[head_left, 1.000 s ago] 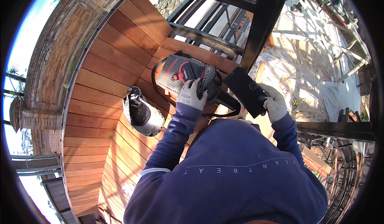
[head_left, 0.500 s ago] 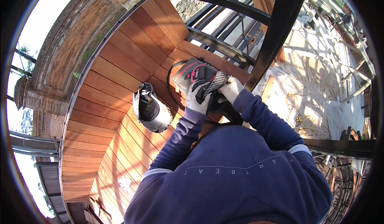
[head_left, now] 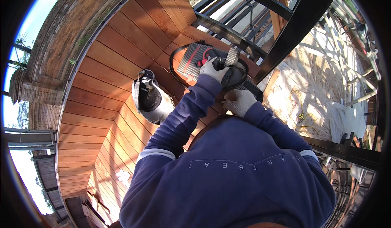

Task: The person attaches wooden boards to a frame using a nail gun, handles a mobile phone, and then uses a combination square and a pencil to mark a line on a wooden surface.

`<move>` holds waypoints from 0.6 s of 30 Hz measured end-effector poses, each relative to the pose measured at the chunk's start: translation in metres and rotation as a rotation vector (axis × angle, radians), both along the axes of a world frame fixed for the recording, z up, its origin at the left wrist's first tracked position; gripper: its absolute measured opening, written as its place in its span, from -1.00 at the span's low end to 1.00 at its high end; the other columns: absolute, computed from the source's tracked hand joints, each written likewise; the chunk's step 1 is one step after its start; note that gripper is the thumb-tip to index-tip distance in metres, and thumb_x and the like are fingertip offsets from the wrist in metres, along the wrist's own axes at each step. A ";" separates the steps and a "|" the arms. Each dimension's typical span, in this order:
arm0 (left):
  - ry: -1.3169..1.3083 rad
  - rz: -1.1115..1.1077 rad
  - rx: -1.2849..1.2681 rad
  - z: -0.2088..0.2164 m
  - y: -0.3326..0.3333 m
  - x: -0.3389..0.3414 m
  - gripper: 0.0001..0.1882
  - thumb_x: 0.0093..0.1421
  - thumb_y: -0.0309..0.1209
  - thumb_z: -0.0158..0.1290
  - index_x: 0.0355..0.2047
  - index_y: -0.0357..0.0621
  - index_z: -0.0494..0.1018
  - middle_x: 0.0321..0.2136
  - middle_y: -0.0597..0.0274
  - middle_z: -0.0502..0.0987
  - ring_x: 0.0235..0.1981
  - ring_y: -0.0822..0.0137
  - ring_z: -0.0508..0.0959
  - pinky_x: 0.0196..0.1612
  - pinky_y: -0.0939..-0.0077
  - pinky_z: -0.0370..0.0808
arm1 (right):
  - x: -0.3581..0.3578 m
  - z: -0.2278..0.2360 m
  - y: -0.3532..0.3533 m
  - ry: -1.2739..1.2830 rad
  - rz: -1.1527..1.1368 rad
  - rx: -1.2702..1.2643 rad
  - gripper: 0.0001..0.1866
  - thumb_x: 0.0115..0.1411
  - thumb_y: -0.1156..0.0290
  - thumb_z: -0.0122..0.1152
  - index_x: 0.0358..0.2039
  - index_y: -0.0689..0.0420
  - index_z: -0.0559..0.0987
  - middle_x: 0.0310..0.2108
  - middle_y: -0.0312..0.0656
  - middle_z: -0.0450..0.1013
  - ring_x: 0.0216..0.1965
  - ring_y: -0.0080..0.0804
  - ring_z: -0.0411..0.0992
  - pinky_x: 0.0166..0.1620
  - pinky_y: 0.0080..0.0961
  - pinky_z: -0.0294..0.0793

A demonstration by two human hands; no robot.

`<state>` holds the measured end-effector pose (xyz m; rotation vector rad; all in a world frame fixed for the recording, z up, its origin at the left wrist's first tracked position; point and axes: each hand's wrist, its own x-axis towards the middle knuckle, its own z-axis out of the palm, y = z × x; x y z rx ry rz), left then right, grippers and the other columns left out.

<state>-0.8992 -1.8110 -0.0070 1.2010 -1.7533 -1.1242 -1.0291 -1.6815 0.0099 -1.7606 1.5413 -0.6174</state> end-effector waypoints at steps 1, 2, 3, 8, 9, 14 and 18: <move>-0.013 -0.003 -0.011 -0.007 -0.002 -0.003 -0.72 0.01 -0.43 0.29 -0.27 -0.27 0.54 -0.41 0.23 0.62 -0.38 0.45 0.58 -0.22 0.55 0.52 | -0.002 -0.008 0.001 -0.134 -0.134 0.105 -0.72 0.08 0.39 0.24 -0.21 0.25 0.60 -0.42 -0.07 0.57 -0.41 -0.24 0.55 -0.34 -0.41 0.52; -0.027 -0.007 -0.024 -0.008 -0.004 -0.005 -0.73 0.02 -0.43 0.28 -0.27 -0.27 0.54 -0.41 0.24 0.62 -0.38 0.45 0.58 -0.22 0.55 0.52 | 0.004 -0.007 -0.002 -0.272 -0.267 0.207 -0.74 0.10 0.41 0.23 -0.22 0.27 0.59 -0.44 -0.08 0.57 -0.45 -0.31 0.55 -0.38 -0.43 0.51; -0.041 -0.009 -0.037 -0.009 -0.006 -0.008 -0.73 0.02 -0.43 0.28 -0.28 -0.27 0.54 -0.42 0.25 0.62 -0.38 0.45 0.58 -0.22 0.55 0.51 | 0.008 -0.005 -0.004 -0.411 -0.401 0.307 -0.75 0.12 0.43 0.21 -0.23 0.30 0.58 -0.46 -0.10 0.57 -0.48 -0.37 0.54 -0.43 -0.46 0.49; -0.041 -0.025 0.018 -0.003 -0.008 -0.009 -0.66 -0.08 -0.31 0.28 -0.29 -0.20 0.55 -0.37 0.05 0.60 -0.31 0.15 0.61 -0.18 0.39 0.51 | 0.015 -0.024 -0.014 -0.863 -0.601 0.363 -0.83 0.14 0.51 0.14 -0.27 0.32 0.56 -0.52 -0.24 0.50 -0.58 -0.51 0.47 -0.52 -0.55 0.43; -0.018 -0.033 0.035 -0.007 -0.008 -0.008 -0.65 -0.08 -0.31 0.29 -0.28 -0.20 0.55 -0.37 0.05 0.60 -0.32 0.15 0.61 -0.18 0.39 0.51 | 0.016 -0.024 -0.014 -0.888 -0.604 0.356 -0.84 0.15 0.51 0.13 -0.29 0.30 0.56 -0.53 -0.25 0.50 -0.57 -0.53 0.46 -0.51 -0.56 0.43; 0.038 -0.062 0.052 -0.023 -0.013 -0.004 -0.70 0.02 -0.42 0.27 -0.22 -0.22 0.55 -0.35 0.16 0.62 -0.32 0.33 0.60 -0.15 0.49 0.51 | 0.014 -0.039 -0.015 -0.467 -0.459 0.040 -0.83 0.13 0.42 0.15 -0.33 0.24 0.56 -0.53 -0.10 0.52 -0.52 -0.28 0.53 -0.42 -0.40 0.50; -0.228 -0.288 -0.316 0.009 0.020 0.019 -0.44 -0.02 -0.48 0.16 0.07 -0.16 0.40 -0.03 -0.07 0.45 0.01 -0.02 0.47 0.11 0.26 0.41 | -0.002 -0.027 -0.007 0.162 -0.274 -0.268 -0.77 0.11 0.29 0.16 -0.35 0.20 0.56 -0.47 0.03 0.53 -0.40 -0.03 0.54 -0.32 -0.21 0.53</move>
